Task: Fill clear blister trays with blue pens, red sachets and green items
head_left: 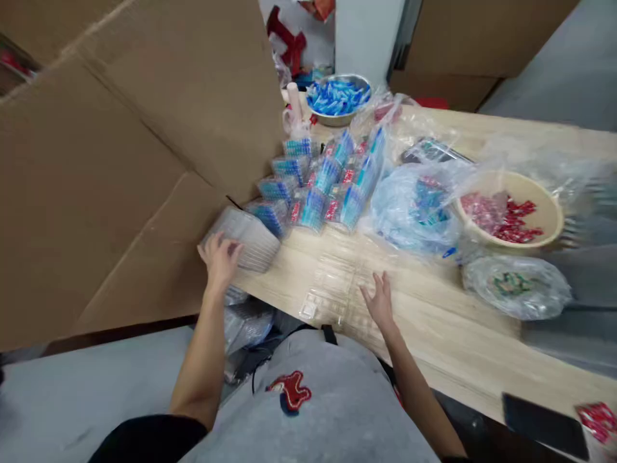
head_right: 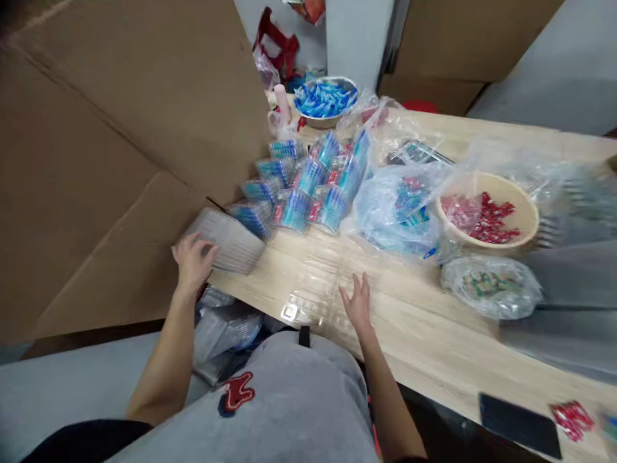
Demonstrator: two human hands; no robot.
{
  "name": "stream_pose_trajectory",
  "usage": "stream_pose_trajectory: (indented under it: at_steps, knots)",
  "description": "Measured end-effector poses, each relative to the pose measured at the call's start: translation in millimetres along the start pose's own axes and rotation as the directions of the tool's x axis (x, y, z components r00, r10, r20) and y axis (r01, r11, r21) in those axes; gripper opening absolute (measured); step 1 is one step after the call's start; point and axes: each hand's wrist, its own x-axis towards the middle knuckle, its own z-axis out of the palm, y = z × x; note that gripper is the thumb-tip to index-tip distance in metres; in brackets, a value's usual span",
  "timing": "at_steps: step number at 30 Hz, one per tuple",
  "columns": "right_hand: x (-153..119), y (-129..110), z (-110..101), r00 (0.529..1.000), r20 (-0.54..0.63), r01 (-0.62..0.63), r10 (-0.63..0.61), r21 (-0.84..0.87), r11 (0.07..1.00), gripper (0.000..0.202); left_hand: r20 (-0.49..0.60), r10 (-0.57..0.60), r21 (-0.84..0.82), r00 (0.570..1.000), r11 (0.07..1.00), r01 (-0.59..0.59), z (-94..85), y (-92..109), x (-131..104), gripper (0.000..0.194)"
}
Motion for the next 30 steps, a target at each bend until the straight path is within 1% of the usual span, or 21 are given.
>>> stream_pose_trajectory:
  at_steps: [5,8,10,11,12,13,14,15,16,17,18,19,20,21,22,23,24,26,27,28,30]
  knots:
    - [-9.9,-15.8,-3.1,0.999,-0.03,-0.017,0.019,0.078,0.997,0.068,-0.116,-0.042,-0.14,0.992,0.99,0.025,8.7,-8.8,-10.0,0.007]
    - [-17.5,-22.9,-13.1,0.998,-0.048,-0.043,0.048,0.112,0.993,0.061,-0.169,-0.07,-0.176,0.983,0.984,0.04,16.4,-2.5,-19.0,0.008]
    - [-21.9,-27.8,-20.7,0.996,-0.039,-0.078,0.085,0.167,0.983,0.058,-0.21,-0.068,-0.159,0.975,0.987,0.034,15.2,4.9,-20.6,0.01]
    - [-23.4,-30.6,-23.9,0.994,-0.027,-0.098,0.106,0.204,0.974,0.058,-0.259,-0.062,-0.162,0.964,0.987,0.02,10.8,8.7,-18.6,0.011]
    - [-24.2,-33.6,-26.5,0.992,-0.01,-0.118,0.124,0.238,0.964,0.058,-0.334,-0.06,-0.181,0.941,0.983,-0.001,3.2,12.6,-14.7,0.012]
    - [-24.4,-37.1,-28.4,0.99,0.01,-0.135,0.137,0.265,0.955,0.058,-0.429,-0.066,-0.212,0.901,0.977,-0.03,-7.2,16.4,-9.2,0.012]
    - [-23.8,-41.0,-29.5,0.989,0.033,-0.146,0.142,0.282,0.948,0.059,-0.528,-0.072,-0.246,0.846,0.967,-0.071,-19.9,20.4,-3.0,0.012]
    - [-22.5,-45.5,-30.0,0.988,0.057,-0.153,0.142,0.298,0.942,0.059,-0.603,-0.065,-0.267,0.795,0.956,-0.124,-33.9,25.0,2.8,0.013]
    - [-20.7,-50.7,-29.9,0.986,0.086,-0.16,0.14,0.32,0.934,0.059,-0.653,-0.025,-0.259,0.757,0.947,-0.192,-47.7,30.7,6.9,0.013]
    - [-18.3,-57.0,-29.7,0.984,0.117,-0.166,0.133,0.346,0.923,0.059,-0.654,0.061,-0.219,0.754,0.939,-0.266,-59.7,37.7,8.3,0.015]
    - [-15.6,-64.2,-29.7,0.981,0.151,-0.172,0.123,0.377,0.91,0.057,-0.618,0.18,-0.158,0.765,0.925,-0.345,-68.5,46.4,6.2,0.015]
    - [-12.7,-72.7,-30.4,0.977,0.185,-0.178,0.109,0.412,0.894,0.055,-0.568,0.311,-0.092,0.762,0.896,-0.434,-72.9,56.5,0.7,0.013]
    - [-9.7,-82.2,-32.3,0.973,0.213,-0.181,0.093,0.443,0.878,0.052,-0.486,0.447,-0.032,0.751,0.85,-0.526,-72.4,67.8,-8.1,0.009]
    - [-6.6,-92.6,-35.7,0.968,0.238,-0.187,0.076,0.486,0.854,0.05,-0.437,0.569,0.014,0.697,0.779,-0.627,-67.3,79.6,-19.4,0.005]
    - [-3.6,-103.6,-40.7,0.964,0.26,-0.197,0.057,0.548,0.813,0.049,-0.408,0.667,0.037,0.624,0.695,-0.719,-58.3,91.2,-32.4,0.008]
    - [-0.7,-114.8,-47.2,0.96,0.278,-0.207,0.033,0.627,0.751,0.048,-0.393,0.738,0.051,0.549,0.614,-0.788,-47.0,102.2,-46.1,0.013]
    - [2.1,-125.8,-55.1,0.958,0.286,-0.216,0.005,0.711,0.669,0.047,-0.383,0.783,0.059,0.49,0.551,-0.833,-34.9,112.0,-59.7,0.016]
    - [6.9,-145.3,-72.3,0.961,0.273,-0.219,-0.04,0.84,0.496,0.047,-0.364,0.821,0.044,0.44,0.487,-0.872,-13.1,127.5,-83.1,0.018]
    - [8.8,-152.9,-80.6,0.965,0.258,-0.214,-0.042,0.873,0.439,0.048,-0.36,0.826,0.029,0.433,0.474,-0.88,-5.0,133.2,-91.8,0.017]
    - [10.3,-158.7,-87.9,0.97,0.242,-0.208,-0.03,0.885,0.416,0.048,-0.361,0.827,0.013,0.431,0.467,-0.884,1.0,137.7,-98.0,0.017]
    - [12.0,-164.2,-98.5,0.976,0.219,-0.208,0.021,0.889,0.407,0.045,-0.361,0.834,-0.017,0.418,0.442,-0.897,7.9,142.6,-102.5,0.02]
